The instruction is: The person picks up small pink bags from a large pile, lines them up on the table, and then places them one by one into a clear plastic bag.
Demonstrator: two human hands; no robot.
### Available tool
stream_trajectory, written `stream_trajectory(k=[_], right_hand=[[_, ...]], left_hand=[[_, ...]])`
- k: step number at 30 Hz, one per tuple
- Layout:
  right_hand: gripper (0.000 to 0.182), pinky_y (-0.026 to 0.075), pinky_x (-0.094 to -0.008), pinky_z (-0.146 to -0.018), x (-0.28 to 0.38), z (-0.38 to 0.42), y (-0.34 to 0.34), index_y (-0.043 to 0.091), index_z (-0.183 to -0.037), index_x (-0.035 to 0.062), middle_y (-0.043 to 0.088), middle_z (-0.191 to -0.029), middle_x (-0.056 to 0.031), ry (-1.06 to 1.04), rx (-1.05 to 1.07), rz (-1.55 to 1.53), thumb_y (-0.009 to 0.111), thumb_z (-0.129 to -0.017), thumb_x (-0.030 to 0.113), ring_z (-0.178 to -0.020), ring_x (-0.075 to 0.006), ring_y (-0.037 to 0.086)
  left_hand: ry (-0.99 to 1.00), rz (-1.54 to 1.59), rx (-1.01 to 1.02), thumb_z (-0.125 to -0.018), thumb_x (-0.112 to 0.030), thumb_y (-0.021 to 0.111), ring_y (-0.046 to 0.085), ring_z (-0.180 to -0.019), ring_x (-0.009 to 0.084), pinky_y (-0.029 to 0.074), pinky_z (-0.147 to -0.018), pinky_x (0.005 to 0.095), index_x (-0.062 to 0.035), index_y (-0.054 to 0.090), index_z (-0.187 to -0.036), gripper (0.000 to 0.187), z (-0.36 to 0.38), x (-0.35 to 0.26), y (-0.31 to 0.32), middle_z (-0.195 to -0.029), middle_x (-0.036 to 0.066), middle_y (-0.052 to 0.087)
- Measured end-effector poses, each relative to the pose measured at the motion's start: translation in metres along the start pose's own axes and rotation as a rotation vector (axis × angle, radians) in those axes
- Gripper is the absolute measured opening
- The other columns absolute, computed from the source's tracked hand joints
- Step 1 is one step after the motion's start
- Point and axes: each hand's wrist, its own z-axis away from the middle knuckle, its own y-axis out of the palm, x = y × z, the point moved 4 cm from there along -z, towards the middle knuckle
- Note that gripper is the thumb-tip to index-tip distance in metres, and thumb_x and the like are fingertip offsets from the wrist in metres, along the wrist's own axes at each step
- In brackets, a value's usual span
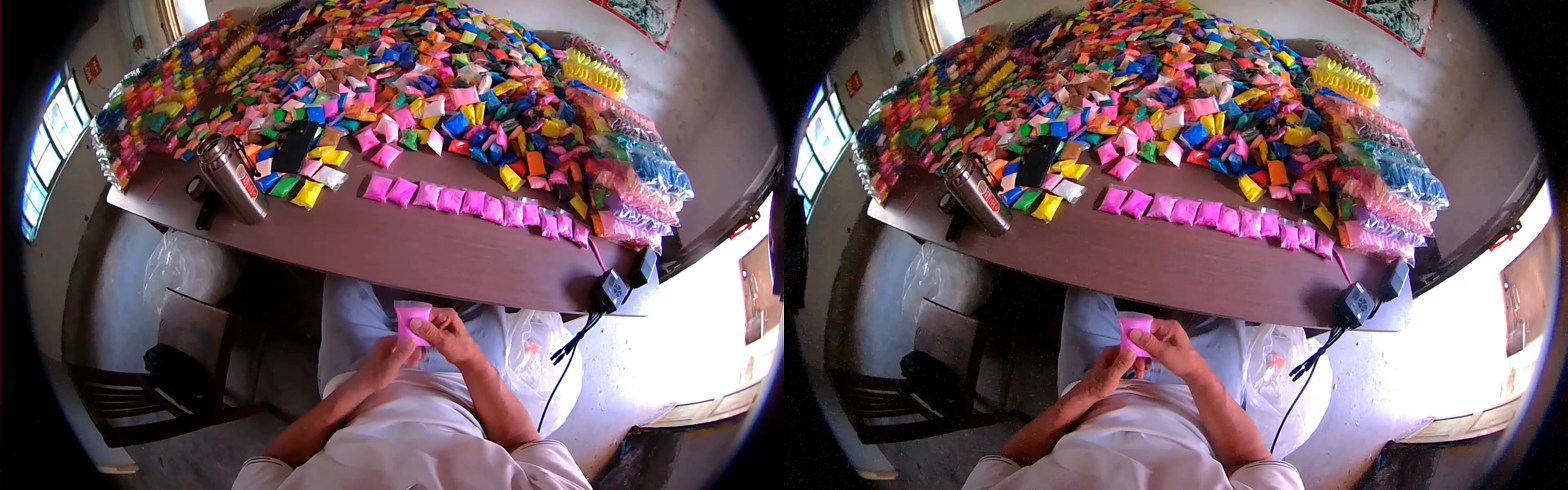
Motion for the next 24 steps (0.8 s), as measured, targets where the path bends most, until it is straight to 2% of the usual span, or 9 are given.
stream_trajectory(k=[2,4,8,10,14,17,19,22,24], right_hand=[[0.032,0.049,-0.0239,-0.049,0.0,-0.001,0.001,0.061,-0.09,0.0015,0.065,-0.073,-0.0072,0.003,-0.002,-0.001,0.058,-0.097,0.032,-0.057,-0.0147,0.063],[0.031,0.049,-0.0251,-0.048,0.001,-0.002,0.001,0.059,-0.091,0.0008,0.065,-0.073,-0.0078,-0.08,-0.069,-0.02,0.058,-0.097,0.031,-0.055,-0.0158,0.064],[0.028,0.05,-0.0267,-0.047,0.0,-0.004,-0.001,0.058,-0.092,0.0001,0.065,-0.073,-0.0088,-0.079,-0.093,-0.037,0.058,-0.097,0.028,-0.054,-0.0173,0.064],[0.024,0.051,-0.0277,-0.047,0.0,-0.002,-0.003,0.057,-0.093,-0.0002,0.065,-0.073,-0.0093,-0.076,-0.075,-0.018,0.058,-0.097,0.023,-0.054,-0.0183,0.065],[0.022,0.052,-0.0277,-0.048,-0.002,-0.001,-0.004,0.057,-0.094,0.0004,0.065,-0.073,-0.0094,-0.061,-0.046,-0.077,0.059,-0.096,0.022,-0.055,-0.0187,0.065],[0.026,0.052,-0.0292,-0.05,-0.007,0.0,-0.004,0.056,-0.094,0.0004,0.065,-0.073,-0.0111,-0.019,-0.018,-0.19,0.059,-0.095,0.026,-0.055,-0.021,0.065],[0.03,0.053,-0.0308,-0.051,-0.006,0.001,-0.003,0.055,-0.094,0.0003,0.065,-0.074,-0.0135,0.025,-0.003,-0.419,0.058,-0.095,0.03,-0.055,-0.0239,0.066],[0.032,0.053,-0.0314,-0.052,-0.009,0.003,-0.009,0.053,-0.099,0.0,0.066,-0.078,-0.0154,0.011,0.092,-0.401,0.056,-0.094,0.032,-0.056,-0.0257,0.066],[0.03,0.053,-0.032,-0.052,-0.007,0.002,-0.009,0.053,-0.101,0.0002,0.067,-0.083,-0.0168,0.003,0.127,-0.409,0.062,-0.091,0.027,-0.056,-0.0264,0.066]], left_hand=[[0.037,0.027,-0.023,-0.098,-0.05,0.046,0.055,-0.074,0.0127,0.045,-0.069,0.0287,-0.0027,0.062,-0.084,0.052,-0.001,-0.001,-0.002,-0.076,0.003,0.06],[-0.007,0.003,-0.038,-0.098,-0.051,0.045,0.055,-0.073,0.0129,0.045,-0.069,0.029,-0.0028,0.063,-0.083,0.054,-0.001,-0.011,-0.002,-0.076,0.004,0.06],[-0.038,-0.027,-0.053,-0.098,-0.052,0.045,0.055,-0.071,0.0131,0.045,-0.068,0.0298,-0.0028,0.063,-0.084,0.054,0.0,-0.005,-0.002,-0.075,0.004,0.059],[-0.091,-0.124,0.02,-0.097,-0.058,0.041,0.055,-0.078,0.015,0.045,-0.074,0.0318,-0.0041,0.06,-0.081,0.06,0.001,-0.004,0.001,-0.079,0.004,0.06],[-0.048,-0.118,0.029,-0.098,-0.058,0.041,0.055,-0.078,0.0146,0.044,-0.074,0.0308,-0.0043,0.06,-0.081,0.059,0.002,-0.017,0.004,-0.079,0.004,0.059],[-0.047,-0.091,0.023,-0.097,-0.058,0.041,0.056,-0.079,0.0156,0.046,-0.075,0.0315,-0.0047,0.06,-0.081,0.059,0.001,-0.012,0.003,-0.08,0.004,0.06],[-0.031,0.051,0.089,-0.097,-0.059,0.041,0.056,-0.08,0.0158,0.047,-0.077,0.0328,-0.0048,0.06,-0.084,0.059,0.001,-0.009,0.004,-0.083,0.005,0.061],[-0.037,0.116,0.154,-0.096,-0.059,0.042,0.057,-0.08,0.0153,0.048,-0.079,0.034,-0.0042,0.059,-0.086,0.059,0.001,-0.009,0.005,-0.087,0.007,0.061],[-0.054,0.106,0.181,-0.096,-0.06,0.04,0.057,-0.081,0.0149,0.048,-0.078,0.0335,-0.0038,0.06,-0.087,0.06,0.002,-0.01,0.008,-0.088,0.007,0.061]])
